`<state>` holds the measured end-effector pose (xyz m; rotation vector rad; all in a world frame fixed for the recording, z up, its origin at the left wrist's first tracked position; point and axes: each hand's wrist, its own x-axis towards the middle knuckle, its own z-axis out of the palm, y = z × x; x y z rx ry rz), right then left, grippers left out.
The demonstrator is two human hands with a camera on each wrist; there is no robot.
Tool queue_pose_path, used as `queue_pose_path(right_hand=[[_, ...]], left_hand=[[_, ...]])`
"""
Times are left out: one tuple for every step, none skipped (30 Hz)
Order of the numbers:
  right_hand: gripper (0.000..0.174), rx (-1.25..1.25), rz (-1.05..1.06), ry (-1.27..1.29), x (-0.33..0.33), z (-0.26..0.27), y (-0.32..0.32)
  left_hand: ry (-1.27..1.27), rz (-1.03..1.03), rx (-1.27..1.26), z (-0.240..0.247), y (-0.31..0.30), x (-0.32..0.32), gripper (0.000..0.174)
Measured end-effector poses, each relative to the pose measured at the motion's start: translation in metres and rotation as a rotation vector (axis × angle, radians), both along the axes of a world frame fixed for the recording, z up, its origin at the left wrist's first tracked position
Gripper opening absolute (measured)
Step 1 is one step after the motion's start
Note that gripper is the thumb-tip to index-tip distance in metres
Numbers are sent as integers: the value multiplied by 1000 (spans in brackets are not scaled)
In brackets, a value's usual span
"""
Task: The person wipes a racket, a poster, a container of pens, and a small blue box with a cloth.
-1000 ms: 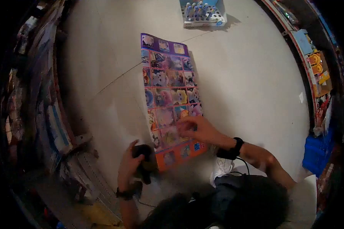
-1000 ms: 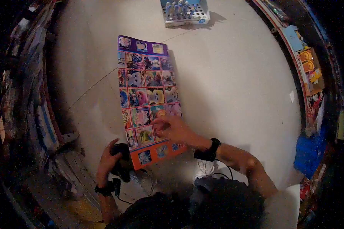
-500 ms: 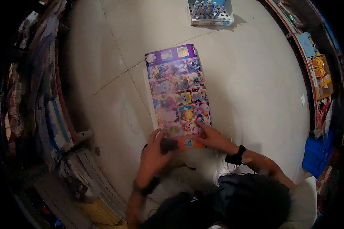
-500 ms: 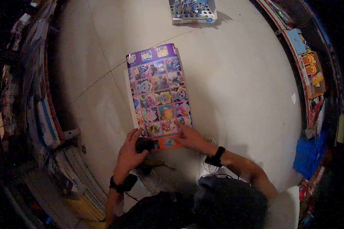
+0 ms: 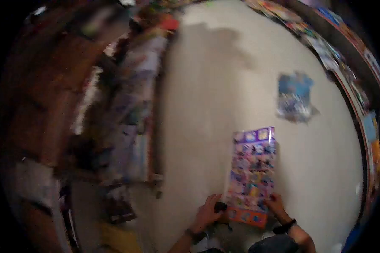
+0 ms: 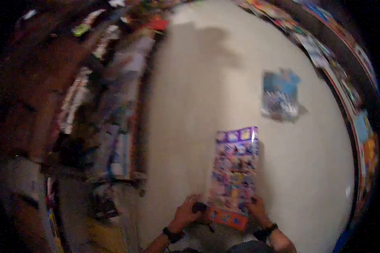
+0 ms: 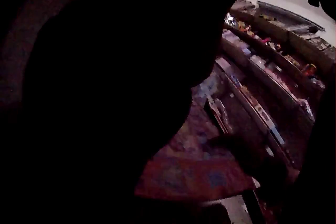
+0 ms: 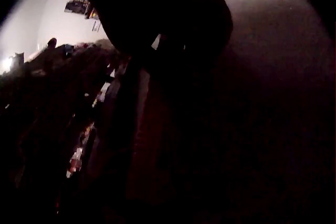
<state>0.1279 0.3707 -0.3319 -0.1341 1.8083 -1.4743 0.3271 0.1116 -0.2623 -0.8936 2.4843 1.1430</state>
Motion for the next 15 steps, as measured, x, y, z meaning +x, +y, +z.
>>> queue_pose_path(right_hand=[[14, -128, -47, -30, -19, 49, -20], [12, -33, -37, 93, -36, 28, -3], [11, 71, -30, 226, -60, 11, 18], [9, 116, -98, 270, -32, 62, 11], [8, 157, -164, 293, -42, 117, 4], [8, 149, -142, 304, -43, 139, 0], [9, 147, -132, 412, -47, 169, 4], [12, 151, -126, 520, -50, 197, 8], [12, 152, -113, 527, -52, 230, 12], [10, 200, -67, 602, -54, 263, 15], [8, 248, -61, 744, 6, 151, 6], [8, 224, -53, 735, -4, 169, 19], [9, 237, -45, 802, -11, 212, 23], [9, 234, -52, 894, -13, 184, 33], [9, 171, -2, 876, -23, 174, 42]], left_hand=[[-82, 85, -26, 41, -12, -2, 72], [6, 105, -160, 82, -24, -2, 77], [1, 146, -177, 112, -34, 4, 77], [45, 161, -222, 142, -52, 49, 76], [65, 177, -272, 171, -67, 55, 75], [66, 158, -343, 182, -79, 75, 73], [70, 180, -345, 216, -86, 84, 73], [145, 210, -325, 246, -91, 89, 72], [220, 235, -305, 277, -92, 92, 70], [224, 246, -301, 305, -89, 95, 70], [223, 236, -302, 164, -102, 157, 73], [131, 245, -331, 185, -78, 148, 75], [127, 260, -360, 239, -55, 128, 75], [167, 274, -260, 219, -20, 115, 77], [190, 289, -146, 223, 16, 92, 78]])
